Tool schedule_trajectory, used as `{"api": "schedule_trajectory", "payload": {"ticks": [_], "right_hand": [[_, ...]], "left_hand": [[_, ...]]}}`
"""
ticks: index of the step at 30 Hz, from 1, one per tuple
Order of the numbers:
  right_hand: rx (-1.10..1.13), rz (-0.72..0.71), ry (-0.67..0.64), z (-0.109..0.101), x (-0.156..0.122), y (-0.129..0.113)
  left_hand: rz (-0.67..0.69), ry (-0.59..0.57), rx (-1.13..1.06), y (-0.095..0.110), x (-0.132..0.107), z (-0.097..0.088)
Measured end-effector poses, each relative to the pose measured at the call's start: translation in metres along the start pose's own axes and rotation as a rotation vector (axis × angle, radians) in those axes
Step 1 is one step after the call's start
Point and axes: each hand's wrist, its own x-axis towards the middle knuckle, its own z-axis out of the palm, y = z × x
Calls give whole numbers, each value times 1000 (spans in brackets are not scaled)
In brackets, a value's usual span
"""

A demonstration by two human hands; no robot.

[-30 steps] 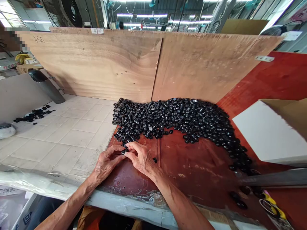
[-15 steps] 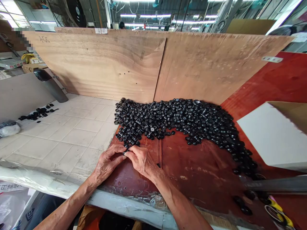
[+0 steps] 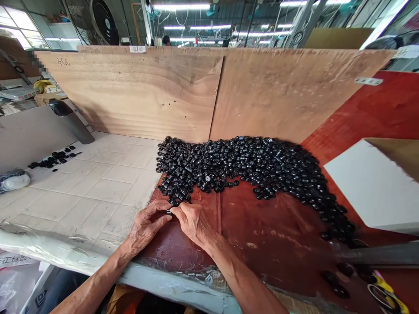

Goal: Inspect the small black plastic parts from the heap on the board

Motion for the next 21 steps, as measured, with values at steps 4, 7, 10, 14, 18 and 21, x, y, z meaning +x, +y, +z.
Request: {"api": "schedule_trajectory", "payload": {"ticks": [4, 7, 10, 14, 18, 21], "right_hand": [[61, 47, -9, -2, 0, -5], [72, 77, -21, -4, 0, -9], [96, 85, -22, -6, 0, -10], [84, 50, -17, -5, 1, -10], [85, 53, 0, -3, 0, -9], [81, 78, -25, -4, 0, -9]], "left_hand": [[-31, 11, -15, 3, 0, 0], [-65, -4, -27, 5, 0, 0], [-85, 7, -58, 6, 0, 0], [-88, 10, -84, 8, 0, 1], [-105, 17, -111, 8, 1, 1], [-103, 22, -78, 7, 0, 1]]}}
